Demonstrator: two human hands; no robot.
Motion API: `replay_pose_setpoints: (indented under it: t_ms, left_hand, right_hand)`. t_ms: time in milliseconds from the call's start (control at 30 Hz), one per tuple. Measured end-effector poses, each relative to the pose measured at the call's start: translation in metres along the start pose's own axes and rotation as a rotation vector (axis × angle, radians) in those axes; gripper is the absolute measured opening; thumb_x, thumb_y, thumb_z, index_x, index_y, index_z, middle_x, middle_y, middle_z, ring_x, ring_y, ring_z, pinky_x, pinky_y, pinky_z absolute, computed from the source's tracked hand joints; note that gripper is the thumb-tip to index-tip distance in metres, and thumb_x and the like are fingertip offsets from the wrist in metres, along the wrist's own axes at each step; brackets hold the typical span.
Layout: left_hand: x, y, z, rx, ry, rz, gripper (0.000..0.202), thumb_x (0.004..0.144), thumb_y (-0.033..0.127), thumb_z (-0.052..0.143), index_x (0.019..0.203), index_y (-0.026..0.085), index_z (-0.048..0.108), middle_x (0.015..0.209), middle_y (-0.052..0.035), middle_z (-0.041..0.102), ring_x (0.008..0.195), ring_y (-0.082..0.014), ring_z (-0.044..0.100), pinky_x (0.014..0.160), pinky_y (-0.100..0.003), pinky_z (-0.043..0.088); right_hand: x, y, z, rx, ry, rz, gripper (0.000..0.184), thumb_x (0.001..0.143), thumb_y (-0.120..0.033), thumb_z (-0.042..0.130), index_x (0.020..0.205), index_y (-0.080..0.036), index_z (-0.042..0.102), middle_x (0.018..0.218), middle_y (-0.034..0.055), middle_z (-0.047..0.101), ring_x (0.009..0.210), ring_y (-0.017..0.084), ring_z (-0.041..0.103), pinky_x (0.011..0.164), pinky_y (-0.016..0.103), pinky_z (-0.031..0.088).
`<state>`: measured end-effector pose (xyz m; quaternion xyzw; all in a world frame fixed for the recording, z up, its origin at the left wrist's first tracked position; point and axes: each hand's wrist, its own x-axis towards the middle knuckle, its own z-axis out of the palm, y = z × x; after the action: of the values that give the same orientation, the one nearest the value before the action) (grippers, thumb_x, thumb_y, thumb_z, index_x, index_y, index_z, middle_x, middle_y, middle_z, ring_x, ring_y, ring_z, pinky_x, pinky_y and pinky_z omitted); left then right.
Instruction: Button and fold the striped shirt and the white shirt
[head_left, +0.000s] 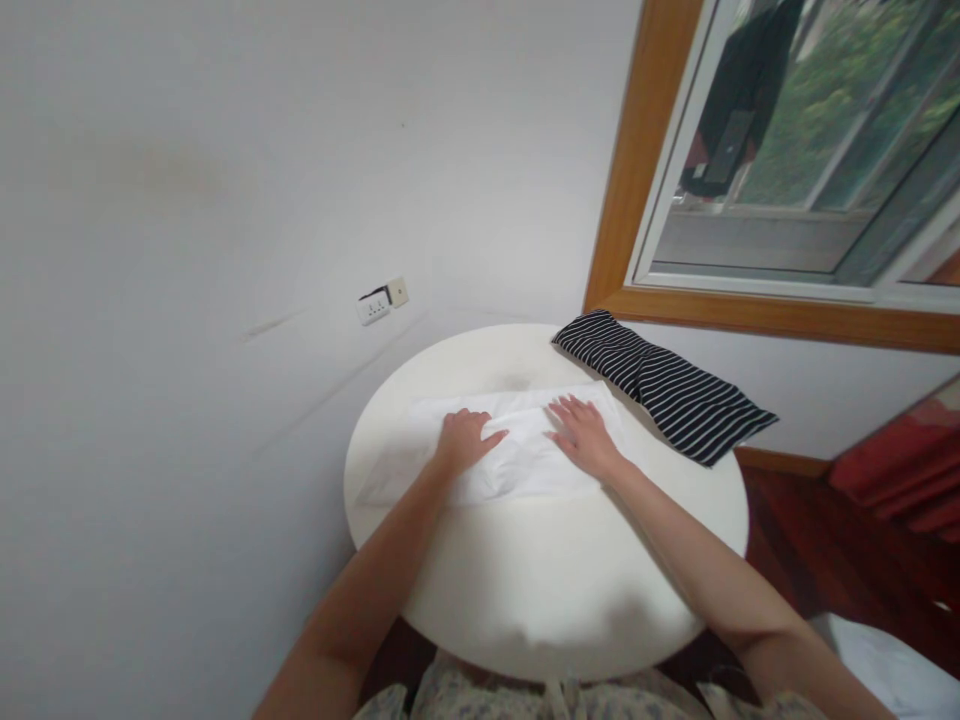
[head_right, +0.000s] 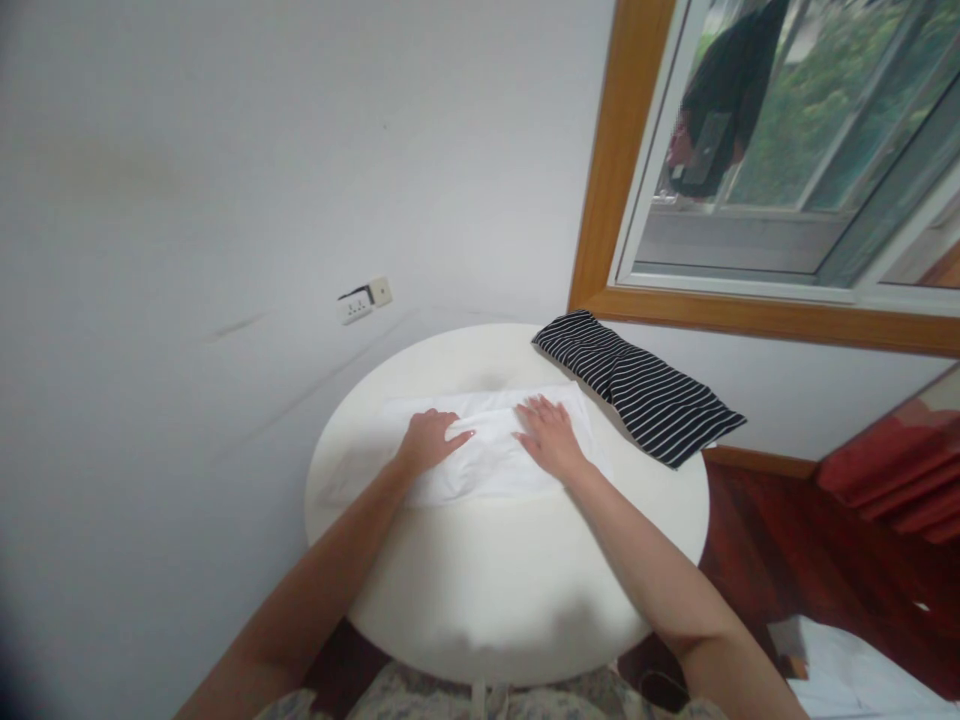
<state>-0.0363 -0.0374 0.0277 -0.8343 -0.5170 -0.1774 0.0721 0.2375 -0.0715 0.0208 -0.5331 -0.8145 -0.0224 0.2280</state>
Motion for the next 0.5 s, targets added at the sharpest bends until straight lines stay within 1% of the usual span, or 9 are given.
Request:
replay_pose_setpoints:
  t_ms: [67, 133, 200, 267, 300, 333, 400, 433, 500]
  left_hand:
    - [0.0, 0.001, -0.002, -0.078, -0.013, 0.112, 0.045, 0.091, 0.056, 0.043, 0.096, 0.021, 0.071, 0.09, -0.0094, 0.072, 0.089, -0.0237, 0.065, 0.082, -0.036, 0.047]
    - [-0.001, 0.005, -0.007, -0.158, -0.002, 0.227, 0.045, 0.094, 0.052, 0.039, 0.099, 0.021, 0.071, 0.094, -0.0087, 0.073, 0.089, -0.0218, 0.067, 0.08, -0.033, 0.049]
    - [-0.003, 0.014, -0.018, -0.206, 0.019, 0.305, 0.045, 0.095, 0.051, 0.038, 0.101, 0.021, 0.071, 0.098, -0.0079, 0.074, 0.09, -0.0211, 0.068, 0.08, -0.031, 0.05]
    - [-0.007, 0.026, -0.034, -0.233, 0.009, 0.346, 0.045, 0.096, 0.051, 0.037, 0.102, 0.022, 0.07, 0.097, -0.0071, 0.074, 0.09, -0.0208, 0.068, 0.08, -0.031, 0.05]
    - [-0.011, 0.032, -0.044, -0.245, -0.011, 0.356, 0.044, 0.096, 0.051, 0.038, 0.102, 0.022, 0.07, 0.097, -0.0066, 0.074, 0.09, -0.0208, 0.068, 0.081, -0.031, 0.05]
    - [-0.015, 0.039, -0.055, -0.256, -0.047, 0.362, 0.044, 0.096, 0.051, 0.038, 0.103, 0.022, 0.07, 0.097, -0.0062, 0.074, 0.091, -0.021, 0.068, 0.081, -0.031, 0.05]
    - [-0.026, 0.05, -0.077, -0.29, -0.147, 0.357, 0.042, 0.095, 0.051, 0.039, 0.105, 0.023, 0.069, 0.098, -0.0055, 0.073, 0.094, -0.0217, 0.068, 0.084, -0.031, 0.05]
    - [-0.032, 0.054, -0.087, -0.327, -0.215, 0.361, 0.04, 0.094, 0.051, 0.041, 0.106, 0.024, 0.069, 0.099, -0.0051, 0.073, 0.094, -0.0217, 0.067, 0.084, -0.031, 0.049]
    - [-0.042, 0.061, -0.105, -0.431, -0.384, 0.401, 0.036, 0.093, 0.049, 0.046, 0.106, 0.025, 0.069, 0.097, -0.0048, 0.073, 0.091, -0.0211, 0.068, 0.082, -0.029, 0.05]
  right_hand:
    - [0.0, 0.017, 0.0, -0.09, -0.032, 0.072, 0.06, 0.095, -0.05, 0.042, 0.145, -0.019, 0.04, 0.152, 0.0117, 0.036, 0.144, 0.027, 0.022, 0.116, 0.051, 0.014]
    - [0.001, 0.029, -0.003, -0.117, -0.05, 0.089, 0.061, 0.095, -0.053, 0.04, 0.145, -0.019, 0.04, 0.149, 0.0117, 0.04, 0.144, 0.028, 0.022, 0.116, 0.053, 0.011]
    - [0.002, 0.035, -0.01, -0.104, -0.032, 0.076, 0.059, 0.094, -0.055, 0.041, 0.143, -0.022, 0.043, 0.144, 0.0107, 0.048, 0.142, 0.028, 0.027, 0.115, 0.057, 0.008]
    - [0.003, 0.038, -0.021, -0.052, 0.0, 0.056, 0.053, 0.092, -0.055, 0.044, 0.136, -0.025, 0.053, 0.135, 0.0094, 0.056, 0.134, 0.028, 0.039, 0.115, 0.058, 0.009]
    - [0.003, 0.04, -0.028, -0.008, 0.002, 0.041, 0.049, 0.092, -0.055, 0.046, 0.129, -0.026, 0.059, 0.128, 0.0087, 0.061, 0.128, 0.027, 0.046, 0.114, 0.057, 0.013]
    - [0.003, 0.042, -0.035, 0.048, -0.01, 0.02, 0.045, 0.091, -0.055, 0.048, 0.12, -0.027, 0.066, 0.122, 0.0081, 0.064, 0.121, 0.026, 0.052, 0.113, 0.054, 0.019]
    - [0.003, 0.046, -0.048, 0.189, -0.072, -0.038, 0.042, 0.089, -0.057, 0.05, 0.1, -0.025, 0.074, 0.11, 0.0076, 0.068, 0.11, 0.025, 0.058, 0.107, 0.047, 0.034]
    - [0.003, 0.048, -0.053, 0.267, -0.116, -0.068, 0.043, 0.087, -0.059, 0.051, 0.09, -0.024, 0.076, 0.108, 0.0077, 0.068, 0.108, 0.024, 0.059, 0.103, 0.043, 0.04]
    - [0.001, 0.051, -0.062, 0.431, -0.211, -0.103, 0.048, 0.084, -0.062, 0.053, 0.073, -0.021, 0.075, 0.108, 0.0081, 0.068, 0.107, 0.024, 0.06, 0.097, 0.037, 0.045]
